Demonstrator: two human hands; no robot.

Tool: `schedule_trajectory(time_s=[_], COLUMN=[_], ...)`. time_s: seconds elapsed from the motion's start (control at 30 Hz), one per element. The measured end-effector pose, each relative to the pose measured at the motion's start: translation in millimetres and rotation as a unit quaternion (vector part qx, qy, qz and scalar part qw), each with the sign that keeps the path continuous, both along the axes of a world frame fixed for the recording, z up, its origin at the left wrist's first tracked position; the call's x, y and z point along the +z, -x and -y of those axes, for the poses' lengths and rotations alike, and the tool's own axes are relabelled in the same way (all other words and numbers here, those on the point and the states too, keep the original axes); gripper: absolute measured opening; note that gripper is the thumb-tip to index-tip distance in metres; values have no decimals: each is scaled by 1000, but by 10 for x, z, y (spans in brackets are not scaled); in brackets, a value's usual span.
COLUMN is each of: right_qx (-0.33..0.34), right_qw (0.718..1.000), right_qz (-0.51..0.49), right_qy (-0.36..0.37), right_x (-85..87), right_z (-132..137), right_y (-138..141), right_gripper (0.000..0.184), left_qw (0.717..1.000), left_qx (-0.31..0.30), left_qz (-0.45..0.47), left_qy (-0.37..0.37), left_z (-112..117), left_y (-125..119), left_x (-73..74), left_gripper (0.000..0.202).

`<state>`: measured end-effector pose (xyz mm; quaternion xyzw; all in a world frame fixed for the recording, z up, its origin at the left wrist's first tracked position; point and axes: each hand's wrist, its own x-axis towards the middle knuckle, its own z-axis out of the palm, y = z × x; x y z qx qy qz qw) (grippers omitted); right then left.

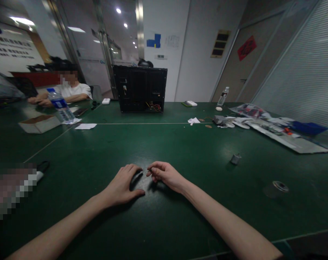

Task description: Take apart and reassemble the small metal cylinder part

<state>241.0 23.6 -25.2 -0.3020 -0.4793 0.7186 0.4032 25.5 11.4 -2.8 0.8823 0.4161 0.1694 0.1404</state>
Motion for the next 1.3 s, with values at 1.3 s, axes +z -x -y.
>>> schedule_trajectory(time_s=[1.3], right_qx=[-8], right_qw=[998], right_qz=[42], right_qy=[-50], right_x=[-34], right_z=[1], right_y=[-8], right_gripper=[25], left_qw=[1000], left_qx=[-4], left_qz=[9], left_qy=[-2], left_z=[-13], left_y=[1], left_x=[-23], left_gripper=[57])
